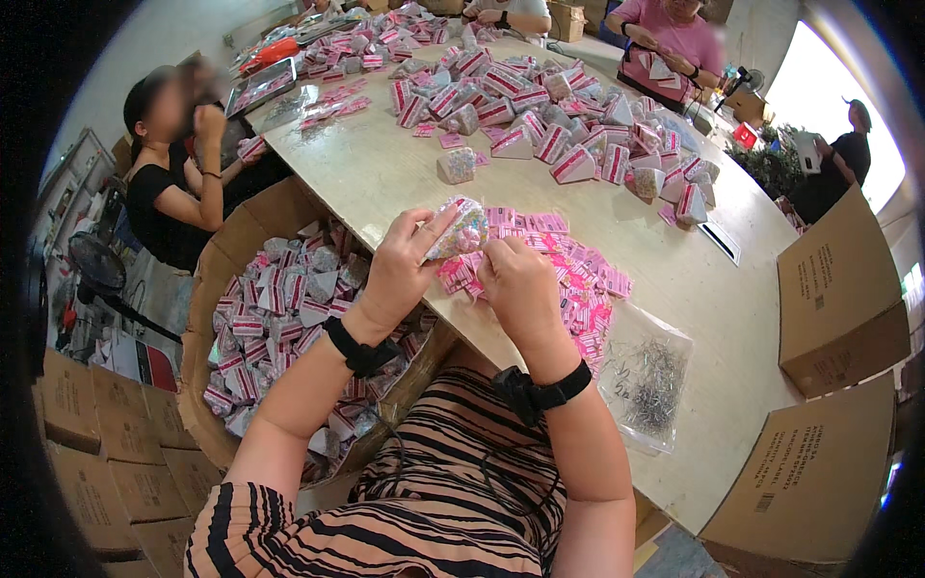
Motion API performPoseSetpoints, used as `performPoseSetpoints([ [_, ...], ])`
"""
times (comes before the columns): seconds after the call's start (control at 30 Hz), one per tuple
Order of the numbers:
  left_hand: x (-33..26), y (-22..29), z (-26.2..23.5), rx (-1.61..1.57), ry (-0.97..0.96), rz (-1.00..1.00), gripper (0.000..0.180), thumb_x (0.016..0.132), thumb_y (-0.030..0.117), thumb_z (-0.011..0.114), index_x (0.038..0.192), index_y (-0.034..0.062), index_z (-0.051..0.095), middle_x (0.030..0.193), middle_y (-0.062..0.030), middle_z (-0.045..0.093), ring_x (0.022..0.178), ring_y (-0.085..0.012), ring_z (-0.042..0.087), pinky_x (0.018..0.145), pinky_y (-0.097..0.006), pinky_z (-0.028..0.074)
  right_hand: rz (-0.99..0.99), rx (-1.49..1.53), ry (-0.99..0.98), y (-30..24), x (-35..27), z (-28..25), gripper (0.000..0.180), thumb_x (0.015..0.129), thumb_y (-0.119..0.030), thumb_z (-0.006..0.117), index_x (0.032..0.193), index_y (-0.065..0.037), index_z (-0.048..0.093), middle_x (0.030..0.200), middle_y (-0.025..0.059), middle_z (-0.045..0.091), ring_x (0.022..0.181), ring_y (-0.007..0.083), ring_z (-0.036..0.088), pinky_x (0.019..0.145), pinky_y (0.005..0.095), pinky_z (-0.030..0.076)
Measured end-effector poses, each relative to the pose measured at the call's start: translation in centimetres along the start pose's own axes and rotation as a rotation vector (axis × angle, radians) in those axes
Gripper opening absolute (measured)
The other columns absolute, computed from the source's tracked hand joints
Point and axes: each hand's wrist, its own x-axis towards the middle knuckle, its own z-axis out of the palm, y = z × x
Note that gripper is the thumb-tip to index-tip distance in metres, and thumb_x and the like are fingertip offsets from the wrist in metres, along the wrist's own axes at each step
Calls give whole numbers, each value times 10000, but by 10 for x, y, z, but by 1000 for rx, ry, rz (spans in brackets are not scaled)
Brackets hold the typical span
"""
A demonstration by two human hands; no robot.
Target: Sorting small pink packets and placing them into clear plastic bags on a production line.
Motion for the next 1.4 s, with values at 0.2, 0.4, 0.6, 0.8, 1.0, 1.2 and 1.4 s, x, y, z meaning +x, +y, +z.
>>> performPoseSetpoints([
  [0.2, 2, 7, -8, 98, -17, 47, 617, 708, 34, 661, 1309, 110, 544, 1063, -143, 528, 956, -314, 559, 807, -386, 496, -34, -81, -28, -5, 1, -5, 73, 767, -72, 633, 776, -30, 574, 710, 127, 561, 656, 328, 601, 579, 410, 499],
  [0.4, 2, 11, -9, 260, -45, 148, 563, 725, 18, 613, 1281, 87, 558, 1064, -140, 522, 917, -307, 551, 787, -382, 492, -45, -151, -128, -7, 1, -6, 92, 753, -64, 623, 737, -21, 543, 709, 138, 560, 648, 331, 607, 587, 421, 503],
  [0.6, -2, 15, -6, 250, -9, 166, 582, 703, -19, 626, 1270, 94, 564, 1062, -139, 528, 920, -322, 551, 783, -391, 489, 122, -10, -131, -3, 4, -5, 91, 752, -68, 616, 720, 13, 590, 682, 166, 613, 645, 359, 611, 567, 424, 491],
  [0.8, -1, 13, -12, 161, 8, 123, 574, 713, 9, 642, 1275, 98, 568, 1062, -137, 528, 923, -312, 560, 772, -383, 498, 472, 357, -304, 0, 11, -21, 115, 795, -74, 636, 819, 29, 679, 626, 135, 637, 502, 217, 604, 483, 319, 457],
  [1.0, -5, 18, -24, -36, -28, -25, 599, 690, -22, 685, 1267, 96, 576, 1046, -129, 541, 929, -316, 571, 777, -382, 491, 707, 902, -404, 5, 11, -32, 162, 878, -181, 682, 835, -25, 696, 657, 4, 636, 502, 40, 525, 449, 189, 396],
  [1.2, -11, 27, -25, -92, -37, -28, 591, 697, -17, 693, 1266, 93, 578, 1041, -132, 541, 921, -318, 575, 771, -382, 490, 796, 1002, -495, 7, 6, -28, 168, 878, -184, 681, 804, -34, 673, 645, 7, 619, 503, 54, 536, 452, 196, 400],
  [1.4, -14, 25, -22, -92, -101, -24, 576, 711, 4, 690, 1268, 82, 570, 1027, -139, 537, 899, -317, 578, 767, -380, 485, 841, 971, -558, 13, 9, -24, 132, 853, -137, 639, 774, -32, 648, 639, 23, 607, 542, 102, 569, 486, 234, 449],
])
